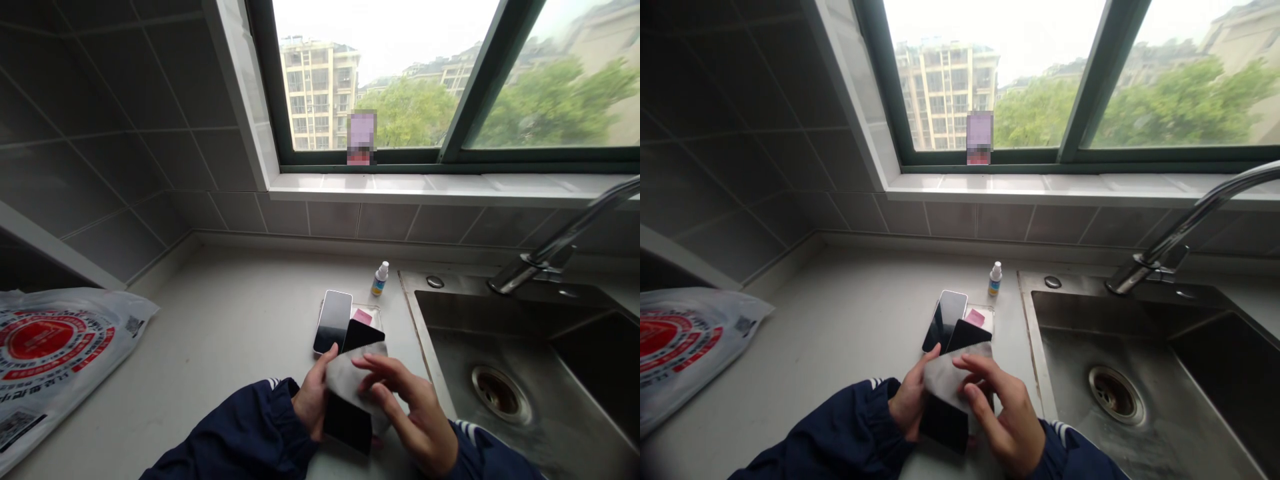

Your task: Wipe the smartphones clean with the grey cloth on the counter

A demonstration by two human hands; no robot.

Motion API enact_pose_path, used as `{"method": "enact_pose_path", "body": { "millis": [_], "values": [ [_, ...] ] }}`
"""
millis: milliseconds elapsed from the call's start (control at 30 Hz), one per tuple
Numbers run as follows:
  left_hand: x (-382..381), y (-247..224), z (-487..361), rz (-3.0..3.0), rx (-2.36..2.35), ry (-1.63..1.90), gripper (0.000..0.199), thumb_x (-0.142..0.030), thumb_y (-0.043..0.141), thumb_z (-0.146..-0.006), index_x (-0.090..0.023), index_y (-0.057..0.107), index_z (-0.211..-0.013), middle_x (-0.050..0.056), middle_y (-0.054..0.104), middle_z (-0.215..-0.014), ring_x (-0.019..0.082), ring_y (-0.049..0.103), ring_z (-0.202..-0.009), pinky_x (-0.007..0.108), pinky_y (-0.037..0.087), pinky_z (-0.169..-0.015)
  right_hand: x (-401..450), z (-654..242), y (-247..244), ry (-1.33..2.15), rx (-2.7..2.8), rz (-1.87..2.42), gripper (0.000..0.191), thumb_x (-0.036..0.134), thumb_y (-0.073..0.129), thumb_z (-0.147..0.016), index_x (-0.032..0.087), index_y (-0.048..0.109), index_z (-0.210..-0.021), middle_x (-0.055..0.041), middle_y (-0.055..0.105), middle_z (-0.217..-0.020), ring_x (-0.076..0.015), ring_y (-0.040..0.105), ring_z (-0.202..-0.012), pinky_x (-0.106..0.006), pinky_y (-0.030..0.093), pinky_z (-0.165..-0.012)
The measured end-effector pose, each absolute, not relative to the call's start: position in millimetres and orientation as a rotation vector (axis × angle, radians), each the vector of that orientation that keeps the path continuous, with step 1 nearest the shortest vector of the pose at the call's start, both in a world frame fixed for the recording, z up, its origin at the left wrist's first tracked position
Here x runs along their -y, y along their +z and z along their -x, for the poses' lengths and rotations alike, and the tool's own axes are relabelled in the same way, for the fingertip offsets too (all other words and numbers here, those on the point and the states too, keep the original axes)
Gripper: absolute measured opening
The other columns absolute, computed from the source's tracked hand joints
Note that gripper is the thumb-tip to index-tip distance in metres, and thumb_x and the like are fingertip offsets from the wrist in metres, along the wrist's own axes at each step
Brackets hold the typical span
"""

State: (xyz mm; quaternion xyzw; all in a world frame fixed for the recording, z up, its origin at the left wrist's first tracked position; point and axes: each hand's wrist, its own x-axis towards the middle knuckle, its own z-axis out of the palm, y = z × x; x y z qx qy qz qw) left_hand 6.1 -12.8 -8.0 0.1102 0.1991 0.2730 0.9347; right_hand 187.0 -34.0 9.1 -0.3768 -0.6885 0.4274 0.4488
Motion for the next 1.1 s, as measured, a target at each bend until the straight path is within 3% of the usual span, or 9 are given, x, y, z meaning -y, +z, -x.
{"method": "enact_pose_path", "body": {
  "millis": [133, 300, 467, 633, 733, 900, 1100],
  "values": [
    [11.9, -13.6, -7.5, -0.147, -0.362, 0.569, 0.080, -0.070, 0.035, -0.084, -0.008, 0.053, -0.130, 0.019, 0.068, -0.102, 0.033, 0.064, -0.096, 0.049, 0.041, -0.092, 37.0, -183.1, 4.1, 0.840, 1.946, 0.847, 0.037, 0.008, 0.046, -0.093, 0.022, 0.054, -0.127, -0.0083, 0.066, -0.109, -0.0180, 0.066, -0.097, -0.029, 0.055, -0.081],
    [10.7, -5.3, -11.4, -0.009, -0.260, 0.664, 0.076, -0.063, 0.038, -0.087, 0.003, 0.057, -0.119, 0.016, 0.068, -0.095, 0.023, 0.064, -0.090, 0.034, 0.040, -0.094, 35.0, -182.9, 0.9, 0.537, 2.102, 0.724, 0.038, -0.001, 0.048, -0.088, 0.016, 0.055, -0.122, -0.0122, 0.063, -0.116, -0.0219, 0.058, -0.111, -0.036, 0.053, -0.089],
    [10.8, -0.8, -11.0, 0.103, -0.220, 0.670, 0.070, -0.061, 0.039, -0.089, 0.001, 0.061, -0.111, 0.012, 0.068, -0.090, 0.017, 0.065, -0.086, 0.024, 0.042, -0.084, 36.6, -180.6, 1.2, 0.251, 2.332, 0.815, 0.042, 0.010, 0.055, -0.089, 0.010, 0.051, -0.131, -0.0152, 0.051, -0.138, -0.0295, 0.037, -0.136, -0.047, 0.043, -0.106],
    [11.4, 2.6, -10.2, -0.031, -0.240, 0.667, 0.078, -0.062, 0.030, -0.091, 0.002, 0.051, -0.130, 0.020, 0.065, -0.115, 0.024, 0.057, -0.116, 0.030, 0.034, -0.103, 33.7, -178.5, -0.4, 0.098, 2.567, 0.942, 0.061, 0.034, 0.051, -0.094, 0.006, 0.034, -0.146, -0.0149, 0.029, -0.153, -0.0348, 0.018, -0.143, -0.054, 0.033, -0.111],
    [11.3, 4.0, -11.3, -0.107, -0.243, 0.666, 0.076, -0.062, 0.026, -0.092, -0.004, 0.046, -0.137, 0.017, 0.060, -0.127, 0.024, 0.048, -0.128, 0.031, 0.028, -0.109, 31.5, -179.8, -3.3, 0.057, 2.592, 1.054, 0.068, 0.043, 0.047, -0.095, 0.008, 0.026, -0.149, -0.0144, 0.021, -0.156, -0.0362, 0.015, -0.144, -0.055, 0.033, -0.110],
    [11.5, 0.6, -12.6, -0.201, -0.301, 0.719, 0.066, -0.056, 0.026, -0.095, -0.013, 0.043, -0.141, 0.012, 0.058, -0.133, 0.024, 0.042, -0.134, 0.032, 0.021, -0.114, 27.3, -184.8, -9.3, 0.022, 2.474, 1.210, 0.068, 0.042, 0.043, -0.096, 0.011, 0.020, -0.152, -0.0145, 0.016, -0.157, -0.0377, 0.013, -0.144, -0.058, 0.032, -0.108],
    [11.2, 1.3, -12.1, -0.221, -0.286, 0.726, 0.068, -0.058, 0.023, -0.095, -0.012, 0.043, -0.141, 0.012, 0.053, -0.138, 0.023, 0.039, -0.135, 0.031, 0.020, -0.114, 27.8, -184.3, -9.7, 0.089, 2.464, 1.173, 0.068, 0.040, 0.046, -0.095, 0.013, 0.020, -0.152, -0.0133, 0.017, -0.157, -0.0366, 0.013, -0.144, -0.056, 0.029, -0.110]
  ]
}}
